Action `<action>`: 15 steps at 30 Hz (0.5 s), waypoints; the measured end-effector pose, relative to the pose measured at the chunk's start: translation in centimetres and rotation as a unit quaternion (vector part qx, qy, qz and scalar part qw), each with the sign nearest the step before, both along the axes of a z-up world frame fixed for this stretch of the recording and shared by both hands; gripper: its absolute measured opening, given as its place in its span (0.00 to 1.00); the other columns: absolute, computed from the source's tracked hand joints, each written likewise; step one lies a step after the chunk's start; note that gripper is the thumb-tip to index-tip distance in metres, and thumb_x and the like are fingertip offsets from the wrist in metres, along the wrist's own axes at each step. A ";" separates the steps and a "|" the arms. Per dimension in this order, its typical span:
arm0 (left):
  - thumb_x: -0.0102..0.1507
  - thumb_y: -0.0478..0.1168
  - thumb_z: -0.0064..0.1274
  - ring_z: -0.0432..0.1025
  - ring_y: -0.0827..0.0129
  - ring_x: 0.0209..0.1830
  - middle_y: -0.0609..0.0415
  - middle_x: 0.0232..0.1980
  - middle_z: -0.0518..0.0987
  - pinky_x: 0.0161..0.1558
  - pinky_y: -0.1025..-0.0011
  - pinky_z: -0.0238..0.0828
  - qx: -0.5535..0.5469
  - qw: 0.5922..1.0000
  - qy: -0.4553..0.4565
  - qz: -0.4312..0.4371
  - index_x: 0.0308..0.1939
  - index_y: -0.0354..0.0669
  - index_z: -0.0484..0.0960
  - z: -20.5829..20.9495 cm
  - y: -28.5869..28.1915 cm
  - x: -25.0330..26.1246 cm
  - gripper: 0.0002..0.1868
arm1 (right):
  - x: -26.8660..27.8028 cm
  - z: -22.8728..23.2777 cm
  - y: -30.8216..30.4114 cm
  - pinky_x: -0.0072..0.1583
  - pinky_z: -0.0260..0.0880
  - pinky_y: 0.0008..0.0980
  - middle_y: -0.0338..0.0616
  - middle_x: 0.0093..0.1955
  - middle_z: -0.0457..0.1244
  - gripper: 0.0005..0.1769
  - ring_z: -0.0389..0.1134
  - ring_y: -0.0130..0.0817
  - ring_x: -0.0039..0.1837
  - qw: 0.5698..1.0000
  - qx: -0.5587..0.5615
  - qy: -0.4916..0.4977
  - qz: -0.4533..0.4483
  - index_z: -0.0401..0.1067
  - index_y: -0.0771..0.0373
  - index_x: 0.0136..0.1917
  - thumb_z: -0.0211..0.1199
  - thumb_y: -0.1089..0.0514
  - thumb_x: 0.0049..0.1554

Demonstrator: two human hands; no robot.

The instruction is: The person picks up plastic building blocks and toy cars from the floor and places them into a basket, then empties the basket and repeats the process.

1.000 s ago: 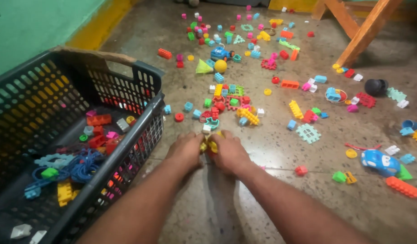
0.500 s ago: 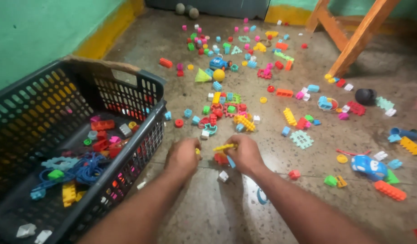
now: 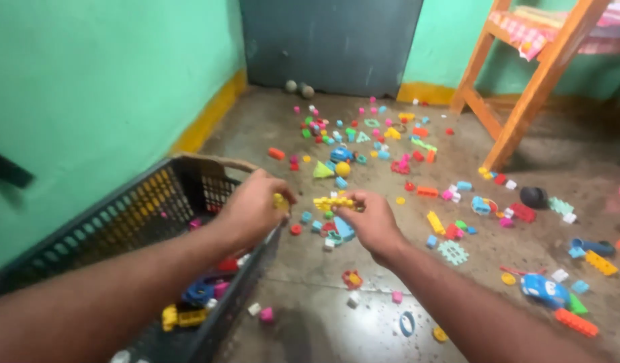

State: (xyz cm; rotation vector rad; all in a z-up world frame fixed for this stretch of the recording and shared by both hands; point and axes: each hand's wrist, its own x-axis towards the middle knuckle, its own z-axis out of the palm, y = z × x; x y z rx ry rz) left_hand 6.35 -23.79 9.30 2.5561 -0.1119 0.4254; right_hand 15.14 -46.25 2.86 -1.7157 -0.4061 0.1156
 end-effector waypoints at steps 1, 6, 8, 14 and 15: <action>0.51 0.35 0.65 0.74 0.52 0.51 0.45 0.50 0.75 0.53 0.61 0.74 0.002 1.000 -0.004 0.003 0.40 0.49 0.89 0.2 1.8 -0.5 0.14 | -0.9 1.5 1.4 0.42 0.69 0.28 0.41 0.40 0.70 0.10 0.69 0.24 0.39 1.000 0.002 -0.004 0.003 0.79 0.66 0.51 0.67 0.62 0.55; 0.52 0.34 0.65 0.78 0.56 0.49 0.47 0.48 0.83 0.52 0.61 0.74 -0.034 0.997 -0.030 0.063 0.45 0.46 0.86 -0.7 9.7 -3.2 0.17 | -4.8 6.6 8.3 0.40 0.70 0.36 0.46 0.41 0.70 0.11 0.69 0.30 0.37 0.997 -0.024 0.030 0.069 0.77 0.66 0.53 0.66 0.60 0.57; 0.53 0.35 0.65 0.80 0.59 0.47 0.48 0.48 0.85 0.51 0.62 0.76 -0.056 0.994 0.001 0.096 0.47 0.47 0.86 -2.2 12.1 -4.7 0.18 | -5.5 6.5 10.6 0.44 0.72 0.36 0.47 0.45 0.71 0.13 0.70 0.32 0.41 0.994 -0.061 0.000 0.092 0.78 0.64 0.55 0.67 0.60 0.56; 0.52 0.35 0.66 0.82 0.65 0.46 0.53 0.50 0.87 0.50 0.65 0.78 -0.094 0.985 0.047 0.136 0.51 0.49 0.85 -5.4 18.4 -5.8 0.22 | -6.3 5.6 14.9 0.58 0.74 0.35 0.49 0.57 0.71 0.24 0.72 0.35 0.57 0.976 -0.181 -0.066 0.098 0.73 0.61 0.62 0.70 0.61 0.52; 0.52 0.35 0.66 0.82 0.66 0.47 0.54 0.51 0.86 0.51 0.66 0.77 -0.096 0.986 0.045 0.125 0.51 0.49 0.84 -5.8 19.1 -5.9 0.22 | -6.4 5.5 15.2 0.59 0.74 0.35 0.51 0.58 0.70 0.26 0.73 0.37 0.59 0.979 -0.181 -0.047 0.082 0.71 0.62 0.64 0.69 0.61 0.52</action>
